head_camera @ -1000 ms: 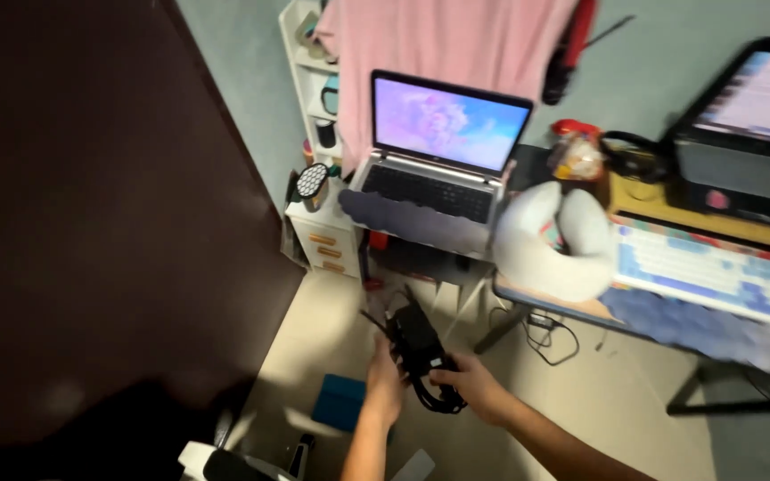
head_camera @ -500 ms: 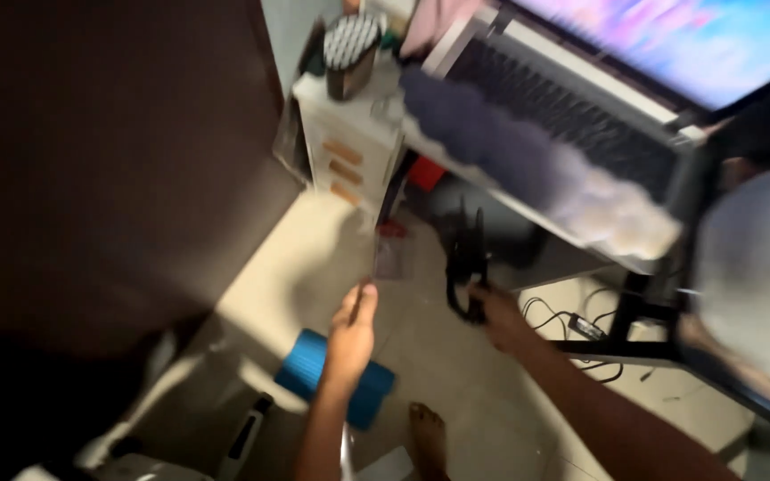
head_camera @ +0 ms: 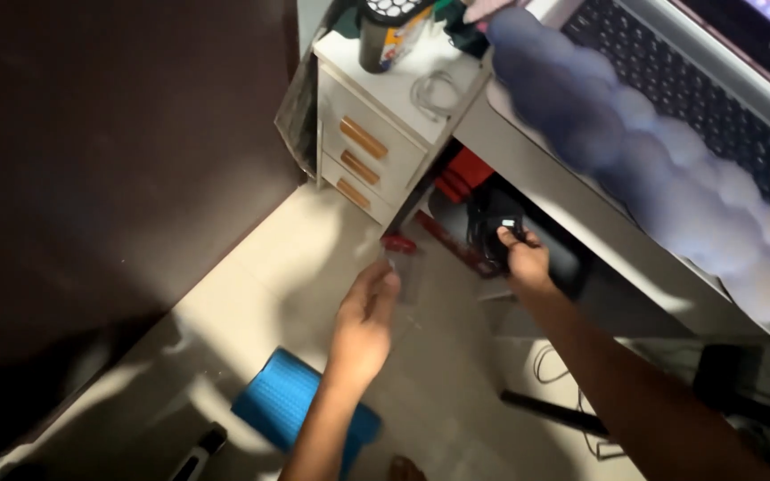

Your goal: Tidying up a room by picking up trash, organizing clothes, and arranging small objects.

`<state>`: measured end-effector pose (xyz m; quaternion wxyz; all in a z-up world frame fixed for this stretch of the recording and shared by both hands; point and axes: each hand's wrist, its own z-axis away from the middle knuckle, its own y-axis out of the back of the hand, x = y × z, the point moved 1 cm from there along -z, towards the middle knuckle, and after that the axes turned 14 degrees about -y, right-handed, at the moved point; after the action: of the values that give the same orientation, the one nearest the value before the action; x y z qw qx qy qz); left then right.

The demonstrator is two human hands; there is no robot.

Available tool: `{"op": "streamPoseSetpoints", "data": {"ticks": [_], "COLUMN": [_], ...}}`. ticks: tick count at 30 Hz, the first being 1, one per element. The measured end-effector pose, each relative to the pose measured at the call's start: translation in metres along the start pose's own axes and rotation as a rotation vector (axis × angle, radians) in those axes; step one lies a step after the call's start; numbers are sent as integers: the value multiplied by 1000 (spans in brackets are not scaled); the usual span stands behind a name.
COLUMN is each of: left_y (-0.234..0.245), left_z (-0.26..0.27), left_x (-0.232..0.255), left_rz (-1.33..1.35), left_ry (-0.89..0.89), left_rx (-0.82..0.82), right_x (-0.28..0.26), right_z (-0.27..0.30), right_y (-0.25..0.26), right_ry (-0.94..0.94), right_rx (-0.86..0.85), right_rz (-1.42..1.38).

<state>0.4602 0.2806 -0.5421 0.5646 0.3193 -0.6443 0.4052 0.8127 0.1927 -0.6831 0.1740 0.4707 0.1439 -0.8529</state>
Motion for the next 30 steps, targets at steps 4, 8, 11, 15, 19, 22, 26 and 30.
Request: {"op": "streamPoseSetpoints", "data": {"ticks": [4,8,11,15,19,22,26,30], "left_y": [6,13,15,16,18,15,14,14], "left_z": [3,10,11,7,-10,-22,-23,-17], "left_x": [-26,-37,-29,-36,-32,-44,-53,-54], "left_rz": [-4,27,33,26,-15,5,41,30], "left_ry": [17,99,199,177,104,79,101,102], "left_rx": [3,25,19,27,-2,-1,0,-7], "right_x": [13,17,52,102,37,18,6,-15], "right_z": [5,61,65,-27,-36,-76,-89,-47], "right_y": [29,49,95,179,71,8,-37,-57], "right_ry": [-33,-74,-44,-12,5,98,88,39], "right_rx": [-69,54,201,-30,308,273,379,412], "right_rz": [-53,29,38,46,-134,-183,65,181]}}
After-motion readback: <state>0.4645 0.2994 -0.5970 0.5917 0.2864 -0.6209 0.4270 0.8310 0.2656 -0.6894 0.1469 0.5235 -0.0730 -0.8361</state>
